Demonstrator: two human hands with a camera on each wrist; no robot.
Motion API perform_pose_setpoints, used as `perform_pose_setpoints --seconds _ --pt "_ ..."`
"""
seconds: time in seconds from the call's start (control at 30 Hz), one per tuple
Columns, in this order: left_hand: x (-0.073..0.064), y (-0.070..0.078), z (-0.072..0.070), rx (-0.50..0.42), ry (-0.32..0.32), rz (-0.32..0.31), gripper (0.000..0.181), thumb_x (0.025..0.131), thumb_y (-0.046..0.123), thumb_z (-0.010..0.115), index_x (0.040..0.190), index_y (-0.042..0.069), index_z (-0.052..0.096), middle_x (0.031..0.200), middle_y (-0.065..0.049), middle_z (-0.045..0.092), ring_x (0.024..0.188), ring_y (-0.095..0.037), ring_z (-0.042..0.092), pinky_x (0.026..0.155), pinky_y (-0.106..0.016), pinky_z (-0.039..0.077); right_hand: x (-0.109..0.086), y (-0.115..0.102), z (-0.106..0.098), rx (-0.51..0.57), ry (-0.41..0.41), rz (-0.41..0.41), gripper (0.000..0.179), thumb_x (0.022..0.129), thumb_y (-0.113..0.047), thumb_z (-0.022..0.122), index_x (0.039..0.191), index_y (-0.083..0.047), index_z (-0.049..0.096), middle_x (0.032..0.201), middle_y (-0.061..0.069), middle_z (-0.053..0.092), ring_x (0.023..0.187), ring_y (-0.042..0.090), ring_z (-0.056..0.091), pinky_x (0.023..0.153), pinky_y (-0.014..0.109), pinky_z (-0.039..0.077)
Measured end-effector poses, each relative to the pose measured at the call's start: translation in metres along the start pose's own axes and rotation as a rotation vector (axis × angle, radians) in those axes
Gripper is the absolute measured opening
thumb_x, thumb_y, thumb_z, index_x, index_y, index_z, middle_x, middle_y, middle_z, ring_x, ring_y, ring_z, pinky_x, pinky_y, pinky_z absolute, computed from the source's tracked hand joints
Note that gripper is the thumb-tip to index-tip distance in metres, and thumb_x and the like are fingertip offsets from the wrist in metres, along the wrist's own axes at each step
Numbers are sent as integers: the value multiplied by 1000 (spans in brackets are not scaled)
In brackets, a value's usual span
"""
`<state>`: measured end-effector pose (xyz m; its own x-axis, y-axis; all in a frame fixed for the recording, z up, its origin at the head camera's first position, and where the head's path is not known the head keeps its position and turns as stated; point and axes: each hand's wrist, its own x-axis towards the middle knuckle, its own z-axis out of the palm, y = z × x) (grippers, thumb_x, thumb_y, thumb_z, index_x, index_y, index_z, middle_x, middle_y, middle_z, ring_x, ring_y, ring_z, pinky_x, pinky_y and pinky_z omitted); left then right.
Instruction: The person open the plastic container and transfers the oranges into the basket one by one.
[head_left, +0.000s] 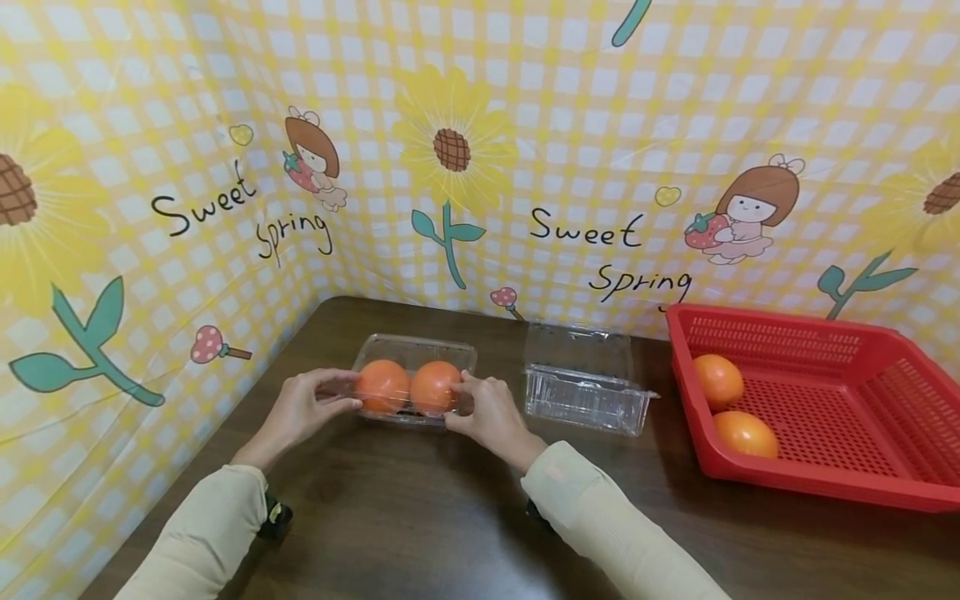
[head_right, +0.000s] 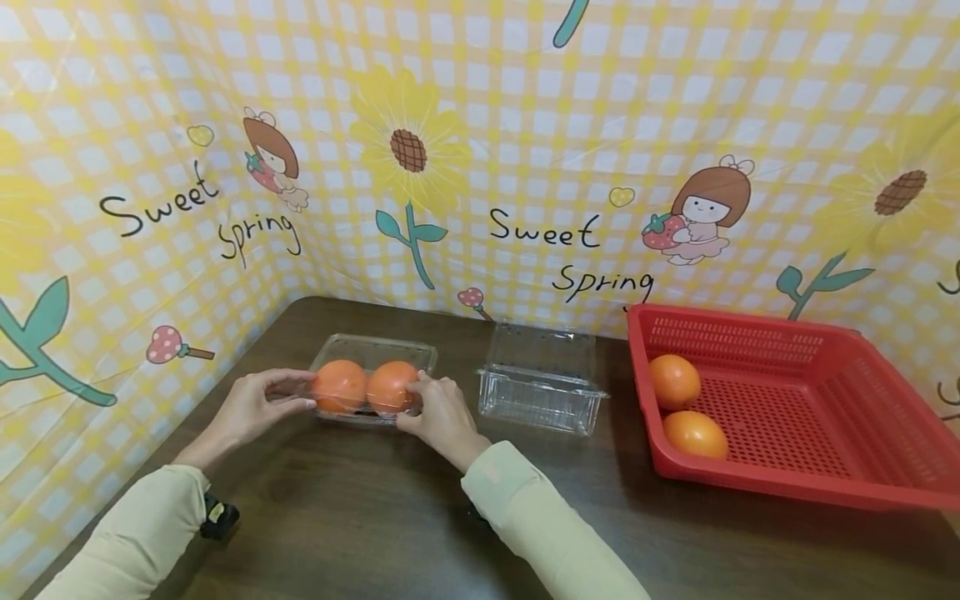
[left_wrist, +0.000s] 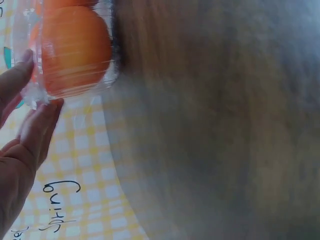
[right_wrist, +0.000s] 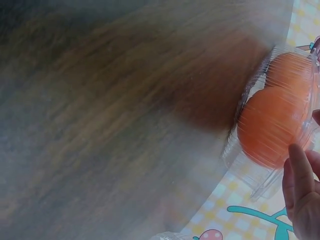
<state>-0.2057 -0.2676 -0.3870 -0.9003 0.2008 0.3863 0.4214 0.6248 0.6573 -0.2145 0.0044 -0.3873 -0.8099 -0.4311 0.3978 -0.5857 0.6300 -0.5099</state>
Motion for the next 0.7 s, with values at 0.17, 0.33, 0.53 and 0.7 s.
perform_pose_setpoints --seconds 0.17,0.33,0.53,0.7 --pt "2 -1 0 -15 29 60 33 68 4 74 98 -3 65 86 -16 66 72 -24 64 61 -26 52 2 1 -1 15 16 -5 36 68 -15 70 100 -1 67 114 20 55 58 12 42 54 21 38" --pt "3 -5 -5 33 10 40 39 65 6 76 102 -1 64 84 -12 66 72 -21 64 60 -23 50 2 1 -1 23 5 -1 37 68 -16 70 101 -1 66 115 19 54 55 11 39 53 20 35" --pt "0 -7 -7 57 -19 32 43 65 9 77 104 -1 63 86 -12 66 74 -22 64 61 -27 51 2 2 -2 29 -20 0 37 68 -16 70 103 -1 66 117 19 53 53 9 36 52 20 35" --pt "0 -6 -6 41 -31 32 44 65 9 77 105 0 62 89 -13 66 74 -22 64 62 -29 51 0 5 -3 26 -30 1 38 69 -17 70 104 -2 65 118 19 52 55 10 40 59 24 39"
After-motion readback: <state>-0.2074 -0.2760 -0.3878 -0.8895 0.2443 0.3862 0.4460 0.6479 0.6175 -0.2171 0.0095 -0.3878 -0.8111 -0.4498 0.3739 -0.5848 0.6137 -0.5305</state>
